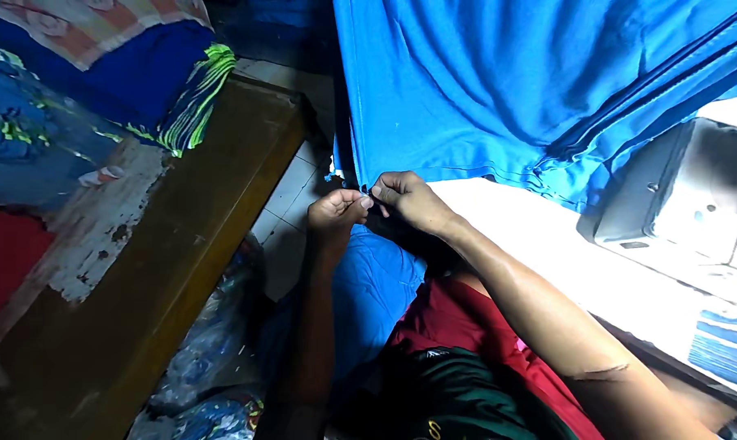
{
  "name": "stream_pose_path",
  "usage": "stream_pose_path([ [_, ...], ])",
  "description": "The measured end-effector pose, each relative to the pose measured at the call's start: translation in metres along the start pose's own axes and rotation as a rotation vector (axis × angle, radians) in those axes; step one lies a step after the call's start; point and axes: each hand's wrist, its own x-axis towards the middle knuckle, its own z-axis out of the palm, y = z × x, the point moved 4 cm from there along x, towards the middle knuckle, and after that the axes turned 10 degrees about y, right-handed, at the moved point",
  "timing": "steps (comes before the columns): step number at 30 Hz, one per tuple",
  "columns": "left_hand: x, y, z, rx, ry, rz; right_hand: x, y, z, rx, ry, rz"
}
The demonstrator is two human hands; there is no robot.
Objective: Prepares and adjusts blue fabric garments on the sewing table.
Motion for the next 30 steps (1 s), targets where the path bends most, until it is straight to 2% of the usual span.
stream_pose_path([
  [3,-0.001,-0.003,0.001,-0.022,0.004,-0.028,-0.007,-0.004,-0.004,-0.020,0.046,-0.031],
  [6,-0.002,-0.008,0.002,-0.032,-0.006,-0.027,0.005,0.007,-0.006,-0.012,0.022,-0.059],
  [9,-0.002,-0.011,0.005,-0.027,-0.017,0.001,0.004,-0.001,-0.003,-0.028,-0.003,-0.087],
  [13,-0.003,-0.009,0.007,0.069,-0.048,0.040,-0.002,-0.012,-0.003,-0.161,0.058,-0.117],
  [15,-0.003,-0.013,0.005,0.162,-0.058,0.026,0.001,-0.003,-0.008,-0.158,0.078,-0.096],
  [20,0.002,-0.020,0.000,0.525,0.083,0.037,0.003,0.022,-0.029,-0.139,0.222,-0.013],
  [24,0.019,-0.018,0.016,0.543,0.277,0.118,0.005,0.027,-0.033,-0.042,0.193,0.041],
  [30,0.029,-0.036,0.035,0.555,0.286,0.036,0.006,0.029,-0.033,-0.017,0.167,0.039],
])
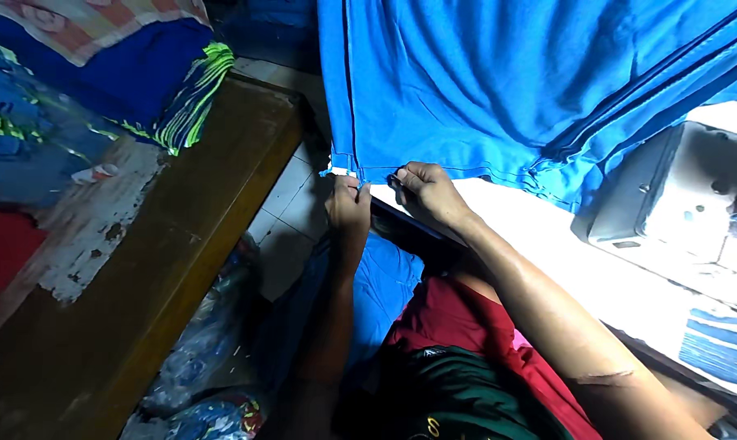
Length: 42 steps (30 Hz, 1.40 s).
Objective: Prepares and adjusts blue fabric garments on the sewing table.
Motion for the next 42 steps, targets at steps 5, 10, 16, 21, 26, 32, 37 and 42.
stream_pose_path([
  [5,-0.005,-0.010,-0.008,-0.206,-0.019,-0.150,-0.001,0.000,0.003,-0.031,-0.038,0.000],
  [10,-0.022,-0.009,-0.024,-0.339,-0.002,-0.155,-0.014,-0.009,0.013,-0.065,-0.124,0.052],
  [16,-0.038,-0.011,-0.036,-0.341,-0.089,-0.155,-0.018,-0.018,0.024,-0.205,-0.221,0.044],
  [21,-0.042,-0.015,-0.037,-0.431,-0.158,-0.221,-0.020,-0.021,0.035,-0.255,-0.260,0.045],
  [26,-0.045,-0.020,-0.036,-0.506,-0.170,-0.253,-0.018,-0.018,0.035,-0.190,-0.192,0.088],
  [32,-0.047,-0.016,-0.034,-0.571,-0.202,-0.253,-0.014,-0.018,0.037,-0.130,-0.182,0.065],
  [37,-0.049,-0.017,-0.035,-0.545,-0.207,-0.216,-0.013,-0.015,0.040,0.004,-0.211,0.052],
  [42,-0.049,-0.018,-0.034,-0.530,-0.193,-0.191,-0.015,-0.017,0.039,0.010,-0.211,0.020],
])
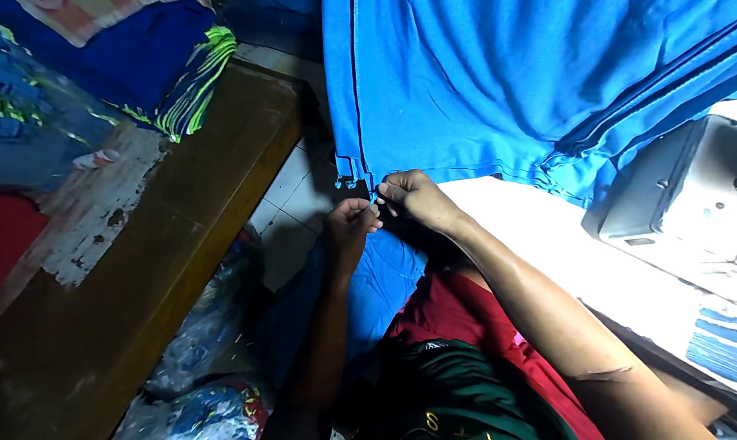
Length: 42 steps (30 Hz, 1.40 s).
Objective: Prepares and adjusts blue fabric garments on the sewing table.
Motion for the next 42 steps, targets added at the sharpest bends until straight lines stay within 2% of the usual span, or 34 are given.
stream_pose_path([
  [6,-0.001,0.000,0.000,0.018,-0.010,0.022,-0.022,-0.019,-0.005,-0.082,0.057,-0.035],
  [11,-0.002,-0.004,-0.002,0.011,0.008,0.012,-0.025,-0.018,-0.005,-0.254,0.022,0.030],
  [20,-0.001,-0.002,0.000,0.050,-0.007,0.024,-0.018,-0.008,0.005,-0.308,0.051,-0.021],
  [25,0.009,-0.001,0.001,0.053,-0.057,0.122,-0.018,-0.009,0.003,-0.278,0.066,-0.009],
  [33,0.004,0.000,0.003,0.062,-0.086,0.091,-0.019,-0.006,0.002,-0.264,0.074,-0.032],
  [39,0.006,-0.002,-0.001,0.102,-0.110,0.077,-0.003,0.006,-0.001,-0.082,0.018,-0.069],
  [42,0.003,-0.005,0.001,0.162,-0.141,0.038,-0.007,0.004,-0.003,-0.101,0.029,-0.078],
])
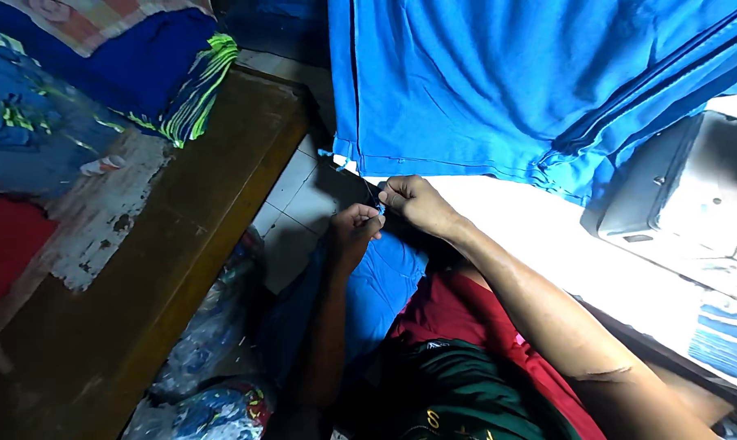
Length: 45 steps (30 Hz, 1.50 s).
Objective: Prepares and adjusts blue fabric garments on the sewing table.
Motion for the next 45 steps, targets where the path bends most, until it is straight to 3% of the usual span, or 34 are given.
stream_pose_path([
  [5,0.023,-0.023,-0.029,0.324,-0.037,0.133,-0.017,-0.006,-0.011,0.110,0.055,0.043],
  [10,0.089,0.005,-0.063,0.281,0.364,0.201,-0.016,-0.006,-0.015,0.224,-0.019,0.018],
  [13,0.137,0.008,-0.057,0.319,0.241,0.133,-0.015,-0.003,-0.013,0.240,-0.046,0.017],
  [16,0.153,0.010,-0.048,0.423,0.088,0.114,-0.013,0.001,-0.016,0.276,-0.048,0.013],
  [19,0.136,0.016,-0.048,0.542,0.184,0.138,-0.013,0.003,-0.017,0.313,-0.043,0.007],
  [23,0.113,0.022,-0.049,0.614,0.413,0.293,-0.011,0.001,-0.014,0.262,-0.047,-0.034],
  [31,0.098,0.024,-0.031,0.529,0.254,0.244,-0.016,0.001,-0.014,0.223,-0.050,-0.050],
  [35,0.096,0.019,-0.026,0.604,0.310,0.310,-0.013,0.000,-0.014,0.236,-0.059,-0.039],
  [38,0.087,0.015,-0.025,0.629,0.270,0.203,-0.010,0.001,-0.015,0.255,-0.053,0.028],
  [41,0.060,0.016,-0.027,0.563,0.261,0.196,-0.010,-0.002,-0.014,0.261,-0.020,0.075],
  [45,0.020,0.021,-0.025,0.474,0.337,0.257,0.000,0.003,-0.005,0.179,-0.032,0.008],
])
